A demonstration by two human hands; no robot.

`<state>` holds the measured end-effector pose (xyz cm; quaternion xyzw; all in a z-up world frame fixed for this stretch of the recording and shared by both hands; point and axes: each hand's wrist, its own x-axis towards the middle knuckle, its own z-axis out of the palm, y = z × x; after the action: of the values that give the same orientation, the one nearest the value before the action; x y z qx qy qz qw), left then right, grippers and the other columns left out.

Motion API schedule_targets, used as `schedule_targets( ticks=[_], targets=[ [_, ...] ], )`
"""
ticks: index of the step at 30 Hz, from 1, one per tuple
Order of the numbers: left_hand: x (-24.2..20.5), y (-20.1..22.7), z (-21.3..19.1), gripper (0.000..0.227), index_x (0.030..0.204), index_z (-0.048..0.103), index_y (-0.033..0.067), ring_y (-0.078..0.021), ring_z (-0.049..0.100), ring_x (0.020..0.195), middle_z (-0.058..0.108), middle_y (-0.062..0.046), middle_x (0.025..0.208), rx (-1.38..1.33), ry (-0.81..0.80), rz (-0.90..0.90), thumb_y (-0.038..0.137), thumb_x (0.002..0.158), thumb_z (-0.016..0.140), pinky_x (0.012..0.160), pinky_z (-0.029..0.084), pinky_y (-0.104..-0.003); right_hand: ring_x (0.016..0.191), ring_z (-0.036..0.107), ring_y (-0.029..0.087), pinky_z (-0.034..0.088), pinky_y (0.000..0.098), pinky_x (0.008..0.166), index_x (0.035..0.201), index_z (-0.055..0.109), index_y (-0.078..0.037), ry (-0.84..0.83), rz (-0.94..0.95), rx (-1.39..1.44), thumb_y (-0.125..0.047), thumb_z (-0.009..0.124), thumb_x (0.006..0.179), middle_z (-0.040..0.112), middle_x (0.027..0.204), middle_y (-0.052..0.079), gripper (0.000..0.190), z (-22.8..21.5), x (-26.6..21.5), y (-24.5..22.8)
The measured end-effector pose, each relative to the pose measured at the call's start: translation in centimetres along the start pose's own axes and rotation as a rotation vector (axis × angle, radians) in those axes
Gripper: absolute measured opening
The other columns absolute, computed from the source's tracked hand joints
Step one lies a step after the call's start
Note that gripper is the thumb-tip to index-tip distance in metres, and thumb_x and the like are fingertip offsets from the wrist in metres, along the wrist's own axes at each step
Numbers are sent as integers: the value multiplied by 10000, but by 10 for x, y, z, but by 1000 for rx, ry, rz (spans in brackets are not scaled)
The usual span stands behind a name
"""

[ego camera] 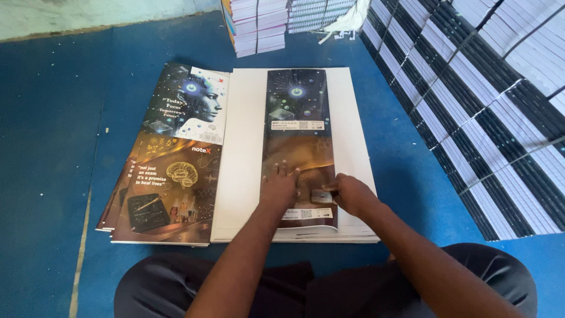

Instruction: The person sits on the floor and repeatedly glues a printed cover sheet onto the spine of a book block. They align the cover, smooth it down, and use a wooden stick to press the edges firmly. The process is repeated for multiple books in a stack.

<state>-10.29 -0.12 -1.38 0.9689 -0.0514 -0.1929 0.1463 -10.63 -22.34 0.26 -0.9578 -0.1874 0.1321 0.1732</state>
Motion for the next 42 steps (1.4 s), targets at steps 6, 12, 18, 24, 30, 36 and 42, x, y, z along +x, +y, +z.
schedule_targets(
  ticks=[6, 12, 18, 24, 30, 36, 42],
  targets=[
    [-3, 1, -4, 743, 1575, 348, 310, -306, 116, 1581, 114, -74, 1720, -10, 0, -5, 342, 934, 722, 1222, 246, -590, 1067, 705, 298, 548, 412, 947, 1081, 692, -56, -120, 101, 42, -68, 771, 828, 748, 1121, 109, 266, 1, -16, -6],
    [-2, 0, -1, 754, 1564, 372, 321, -295, 136, 1583, 137, -69, 1717, -20, 21, -10, 337, 910, 746, 1227, 249, -585, 1097, 687, 295, 533, 404, 956, 1087, 747, -128, -164, 46, 28, -46, 774, 809, 734, 1124, 104, 291, 0, -32, -11],
    [2, -1, 2, 755, 1559, 377, 321, -302, 141, 1575, 138, -72, 1713, -27, 26, -12, 326, 904, 752, 1220, 251, -593, 1082, 688, 277, 543, 383, 950, 1026, 791, -170, -178, -76, 4, -21, 773, 792, 732, 1111, 75, 278, 0, -39, -15],
    [4, -2, 4, 743, 1565, 377, 321, -303, 136, 1582, 140, -74, 1717, -7, 20, -8, 336, 917, 740, 1215, 256, -608, 1041, 714, 225, 558, 352, 938, 976, 794, -193, -283, 10, 4, -82, 813, 787, 759, 1102, 18, 220, -16, -49, -38],
    [6, -3, 8, 738, 1558, 385, 335, -285, 102, 1590, 126, -51, 1720, -59, 35, -22, 322, 912, 741, 1231, 214, -593, 1013, 720, 205, 550, 367, 933, 997, 808, -199, -489, 99, -125, -38, 765, 836, 781, 1050, -2, 232, -18, -49, -40],
    [7, -5, 13, 739, 1552, 396, 354, -286, 118, 1588, 141, -55, 1721, -41, 50, -28, 336, 902, 747, 1238, 218, -582, 986, 777, 224, 623, 396, 886, 1076, 756, -131, -236, 222, 342, -24, 730, 840, 807, 1061, 77, 260, -34, -27, 28],
    [10, -8, 19, 752, 1550, 394, 350, -303, 144, 1577, 156, -69, 1712, -30, 80, -4, 336, 890, 756, 1227, 224, -589, 1111, 692, 299, 548, 459, 947, 1308, 713, -202, 150, 586, 135, -207, 744, 902, 736, 1237, 133, 407, -57, -30, 79]
  ],
)
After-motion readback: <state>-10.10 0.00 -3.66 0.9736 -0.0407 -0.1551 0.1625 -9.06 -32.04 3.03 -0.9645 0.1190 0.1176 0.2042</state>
